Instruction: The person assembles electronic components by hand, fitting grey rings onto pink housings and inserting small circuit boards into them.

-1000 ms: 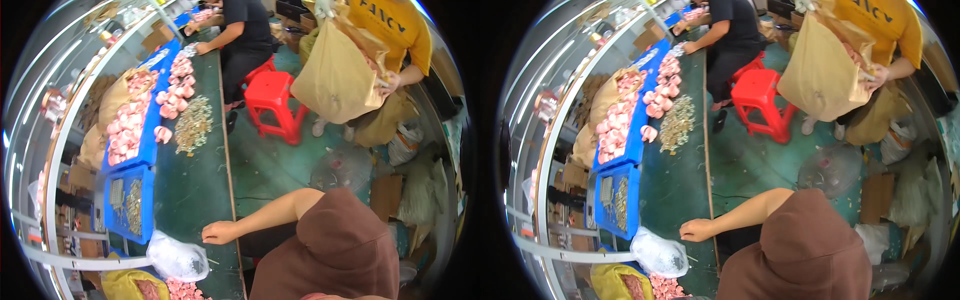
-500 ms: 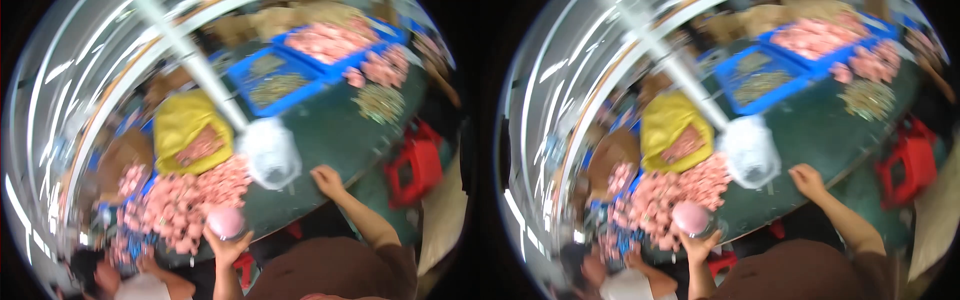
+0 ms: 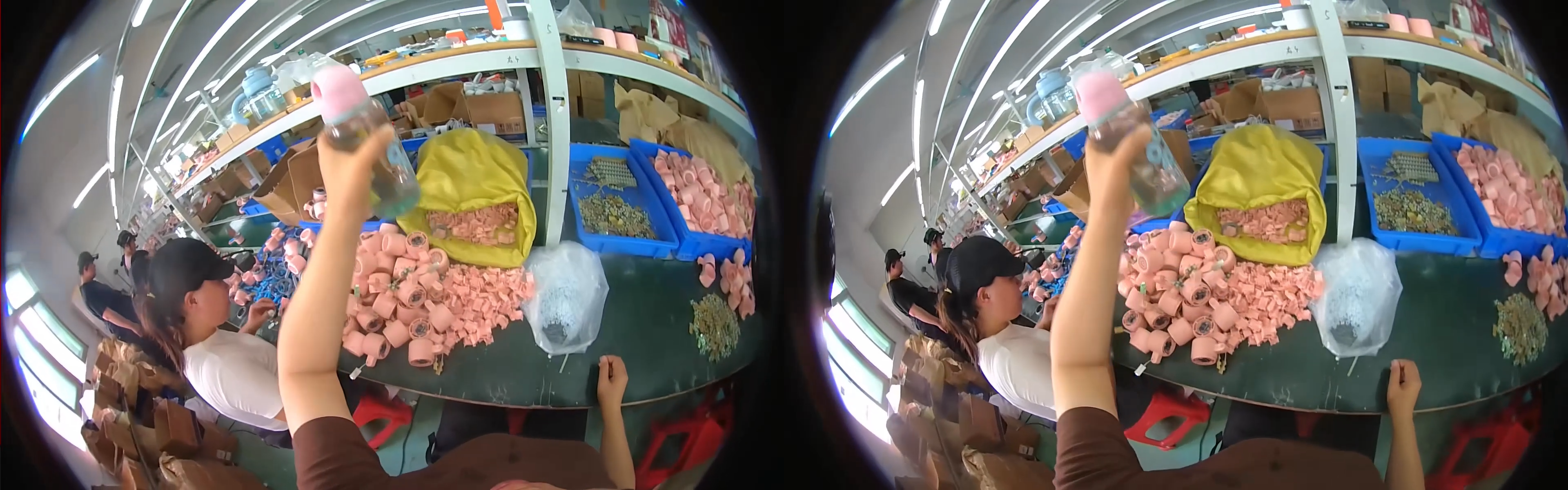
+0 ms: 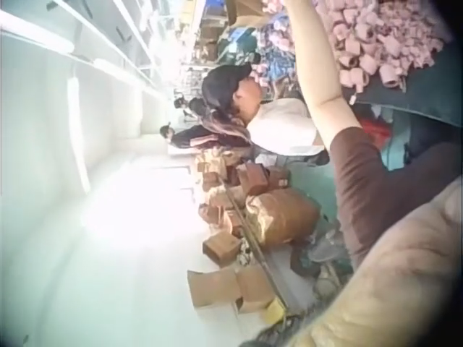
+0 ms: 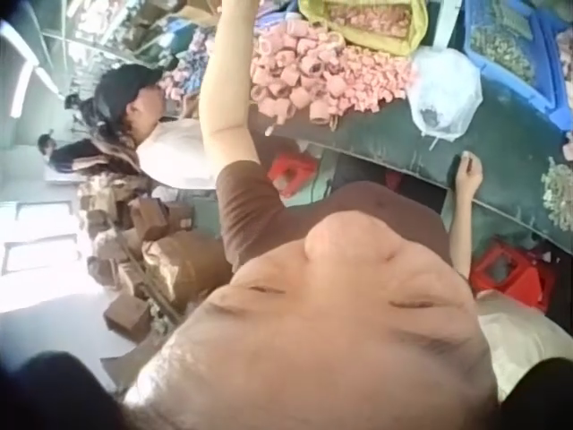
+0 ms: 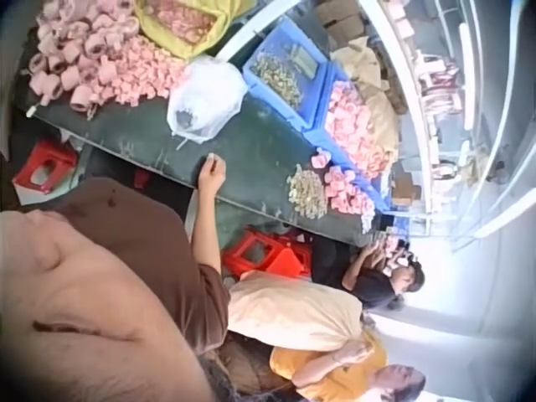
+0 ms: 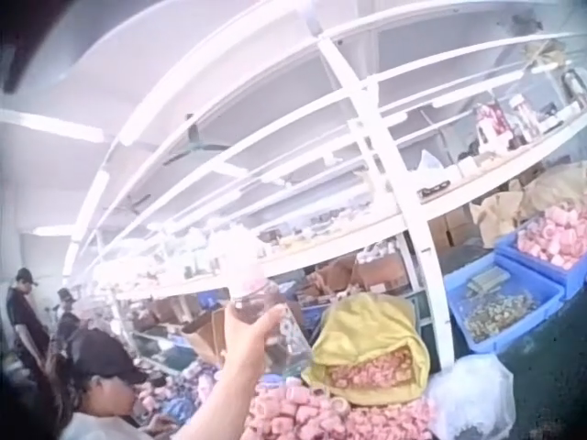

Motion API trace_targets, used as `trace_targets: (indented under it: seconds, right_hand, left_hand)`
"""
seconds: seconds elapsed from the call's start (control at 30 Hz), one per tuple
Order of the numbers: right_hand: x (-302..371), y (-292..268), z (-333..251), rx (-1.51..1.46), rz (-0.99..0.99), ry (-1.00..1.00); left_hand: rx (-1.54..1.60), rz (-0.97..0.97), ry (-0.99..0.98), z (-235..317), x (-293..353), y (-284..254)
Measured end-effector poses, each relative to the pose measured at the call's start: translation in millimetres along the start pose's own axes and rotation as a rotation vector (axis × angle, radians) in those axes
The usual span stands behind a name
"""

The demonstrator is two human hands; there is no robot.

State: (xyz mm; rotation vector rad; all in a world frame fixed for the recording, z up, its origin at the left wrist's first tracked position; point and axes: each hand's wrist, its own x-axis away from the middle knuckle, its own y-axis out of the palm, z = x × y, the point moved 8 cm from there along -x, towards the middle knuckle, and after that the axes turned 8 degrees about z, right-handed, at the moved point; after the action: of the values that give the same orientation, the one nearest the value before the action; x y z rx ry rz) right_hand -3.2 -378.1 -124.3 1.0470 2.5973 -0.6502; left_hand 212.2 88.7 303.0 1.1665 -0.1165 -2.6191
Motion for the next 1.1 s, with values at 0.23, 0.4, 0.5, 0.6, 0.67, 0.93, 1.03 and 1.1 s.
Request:
trace_targets:
  seconds: [0.23, 0.4, 0.5, 0.6, 0.67, 0.93, 1.03, 1.1]
  right_hand:
    - [-1, 3, -6, 0.061, 0.023, -0.060]
    - [4, -2, -2, 0.139, 0.004, -0.033]
    - [6, 2, 3, 0.139, 0.025, -0.005]
    - [6, 2, -12, 0.197, 0.075, -0.075]
    - [-1, 1, -20, 0.238, -0.046, -0.032]
    - [-5, 8, -31, 0.329, -0.096, 0.023]
    - [5, 1, -30, 0.340, -0.004, 0.100]
    - [16, -5, 26, 0.331, 0.078, -0.031]
  left_hand:
    - [-0.055, 0.078, 0.175, 29, -136, 41]
    - [-0.200, 0.225, 0.201, 22, -206, 77]
    - [-0.254, 0.286, 0.247, 17, -231, 84]
    - [-0.281, 0.246, 0.277, 0, -257, 99]
    - [-0.311, 0.267, 0.244, -15, -272, 104]
    - [-0.285, 0.244, 0.129, -69, -302, 118]
    - [-0.332, 0.154, 0.095, -74, -296, 131]
    - [-0.401, 0.304, 0.167, -67, -290, 130]
